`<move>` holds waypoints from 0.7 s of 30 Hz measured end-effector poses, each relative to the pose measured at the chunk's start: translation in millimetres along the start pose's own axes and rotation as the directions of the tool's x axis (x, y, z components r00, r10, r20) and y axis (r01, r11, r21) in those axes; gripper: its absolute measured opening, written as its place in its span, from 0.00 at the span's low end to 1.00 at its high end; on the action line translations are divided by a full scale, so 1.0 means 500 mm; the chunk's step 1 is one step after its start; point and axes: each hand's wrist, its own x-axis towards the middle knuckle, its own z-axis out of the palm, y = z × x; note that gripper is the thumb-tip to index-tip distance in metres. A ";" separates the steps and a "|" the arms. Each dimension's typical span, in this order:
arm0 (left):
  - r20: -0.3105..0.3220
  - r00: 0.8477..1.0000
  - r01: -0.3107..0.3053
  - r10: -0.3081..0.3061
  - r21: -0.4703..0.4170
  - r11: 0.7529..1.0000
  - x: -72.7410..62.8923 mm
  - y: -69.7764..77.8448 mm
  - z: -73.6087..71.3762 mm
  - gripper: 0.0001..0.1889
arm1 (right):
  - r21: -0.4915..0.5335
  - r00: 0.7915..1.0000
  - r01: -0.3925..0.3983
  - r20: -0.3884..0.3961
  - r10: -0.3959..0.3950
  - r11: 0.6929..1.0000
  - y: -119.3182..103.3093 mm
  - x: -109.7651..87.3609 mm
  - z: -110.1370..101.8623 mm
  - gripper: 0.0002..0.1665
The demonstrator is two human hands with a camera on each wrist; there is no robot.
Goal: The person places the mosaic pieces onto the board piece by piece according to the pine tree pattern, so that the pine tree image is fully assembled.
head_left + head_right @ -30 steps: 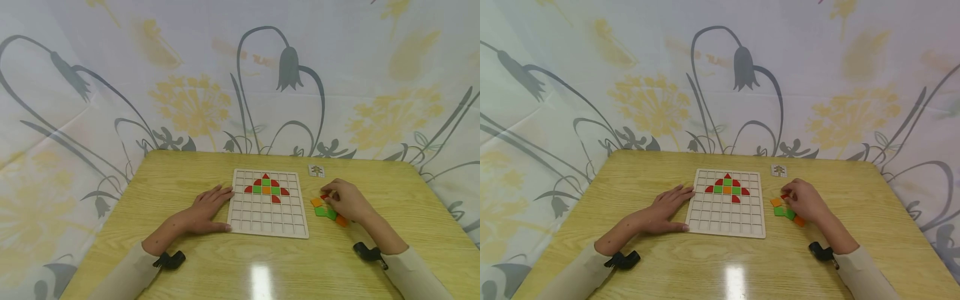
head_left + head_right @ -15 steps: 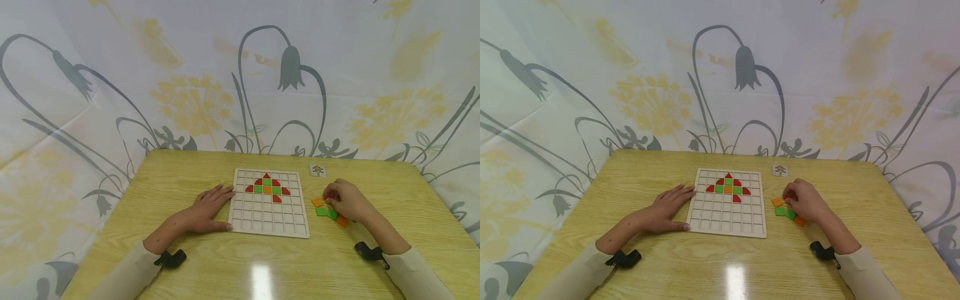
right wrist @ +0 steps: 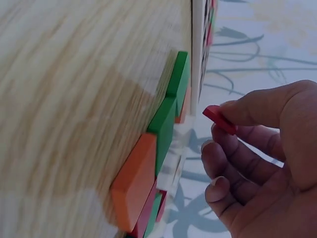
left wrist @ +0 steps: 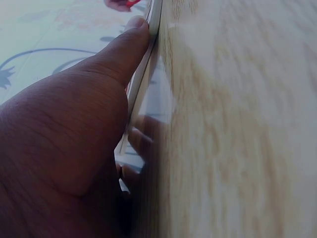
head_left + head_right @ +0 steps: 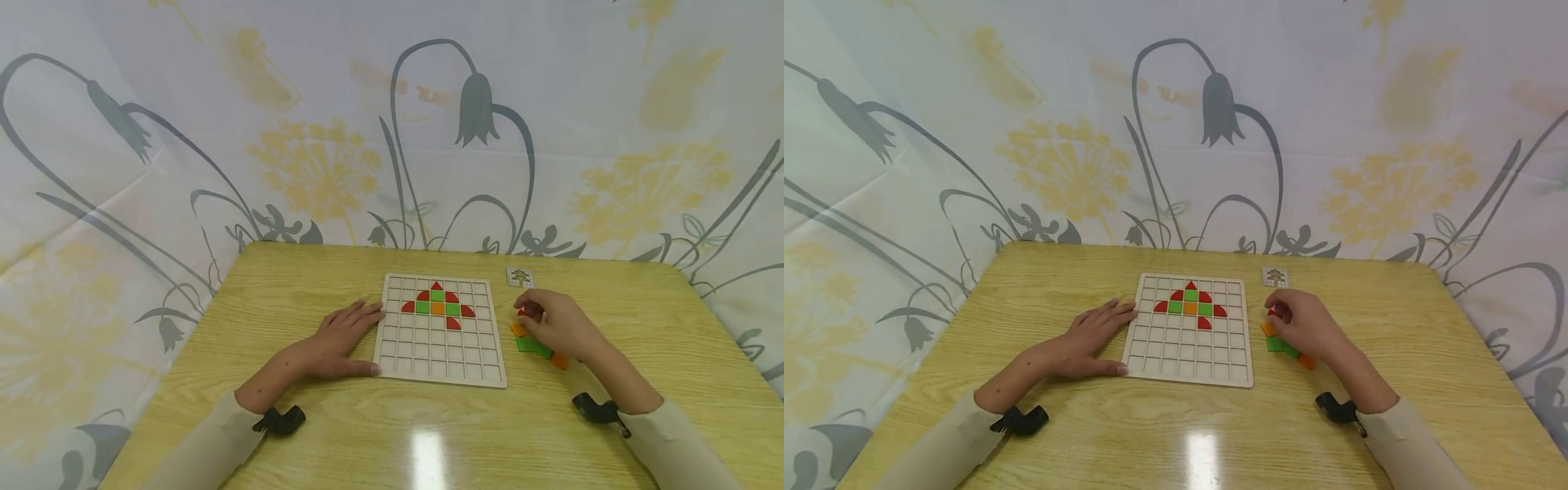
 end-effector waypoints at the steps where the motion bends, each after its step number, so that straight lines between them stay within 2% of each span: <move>1: 0.000 1.000 -0.001 0.001 -0.001 1.000 0.000 0.000 0.000 0.53 | 0.003 1.000 0.015 -0.006 -0.015 1.000 -0.003 0.003 0.002 0.06; 6: -0.003 1.000 -0.002 0.002 -0.005 1.000 -0.001 0.000 -0.001 0.53 | 0.023 0.997 0.068 -0.026 -0.068 0.997 -0.021 0.015 0.010 0.07; 15: -0.006 1.000 -0.003 0.003 -0.018 1.000 -0.001 0.000 0.000 0.53 | 0.038 0.998 0.068 0.008 -0.069 0.997 -0.051 0.038 0.021 0.06; 21: -0.007 1.000 -0.005 0.005 -0.014 1.000 -0.001 -0.001 0.000 0.53 | 0.109 0.996 0.079 0.026 -0.082 0.991 -0.058 0.053 0.032 0.07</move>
